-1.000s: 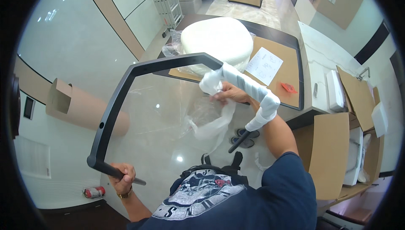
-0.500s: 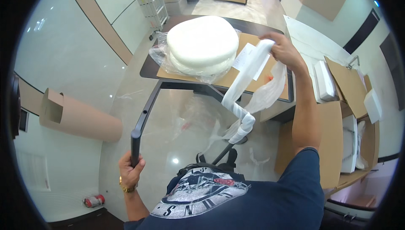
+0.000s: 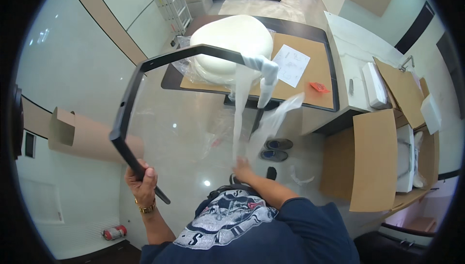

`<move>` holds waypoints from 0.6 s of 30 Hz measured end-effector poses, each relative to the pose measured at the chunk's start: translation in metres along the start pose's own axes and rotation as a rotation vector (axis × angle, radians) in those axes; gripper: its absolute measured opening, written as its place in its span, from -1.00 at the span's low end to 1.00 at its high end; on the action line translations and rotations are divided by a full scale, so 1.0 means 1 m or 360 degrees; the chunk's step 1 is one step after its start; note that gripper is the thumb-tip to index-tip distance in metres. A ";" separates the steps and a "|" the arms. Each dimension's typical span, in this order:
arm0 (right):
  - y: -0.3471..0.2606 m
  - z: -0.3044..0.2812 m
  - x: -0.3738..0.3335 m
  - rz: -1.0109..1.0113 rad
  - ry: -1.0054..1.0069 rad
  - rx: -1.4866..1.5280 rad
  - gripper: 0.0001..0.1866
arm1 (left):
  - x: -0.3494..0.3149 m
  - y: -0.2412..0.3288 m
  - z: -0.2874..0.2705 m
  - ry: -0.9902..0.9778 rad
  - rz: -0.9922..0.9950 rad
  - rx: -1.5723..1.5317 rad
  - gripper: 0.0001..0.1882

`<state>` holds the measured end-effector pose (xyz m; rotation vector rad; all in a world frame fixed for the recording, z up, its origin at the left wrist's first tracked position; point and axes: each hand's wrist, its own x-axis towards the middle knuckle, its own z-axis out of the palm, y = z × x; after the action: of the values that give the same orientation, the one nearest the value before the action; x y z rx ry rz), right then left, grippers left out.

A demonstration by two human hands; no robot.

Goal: The person unboxes components of a chair, removes styrofoam and plastic wrap from a metal frame piece, and moves objects out of the large cardboard box.

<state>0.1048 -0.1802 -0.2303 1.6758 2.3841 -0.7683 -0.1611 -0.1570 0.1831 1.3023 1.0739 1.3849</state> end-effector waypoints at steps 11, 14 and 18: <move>0.125 0.020 -0.112 0.0640 -0.1040 0.3532 -0.40 | 0.017 0.025 -0.031 0.0105 0.0571 -0.0166 -0.78; 0.121 -0.050 -0.117 0.0608 -0.1241 0.1604 -0.41 | 0.029 0.029 -0.035 0.0109 0.0684 -0.0208 -0.75; 0.091 -0.204 -0.098 0.0160 -0.0838 0.0352 -0.51 | 0.032 0.031 -0.029 0.0120 0.0726 -0.0224 -0.73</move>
<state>0.2615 -0.1429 -0.0472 1.4171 1.8952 -1.3035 -0.1927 -0.1322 0.2180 1.4554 0.7342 1.8230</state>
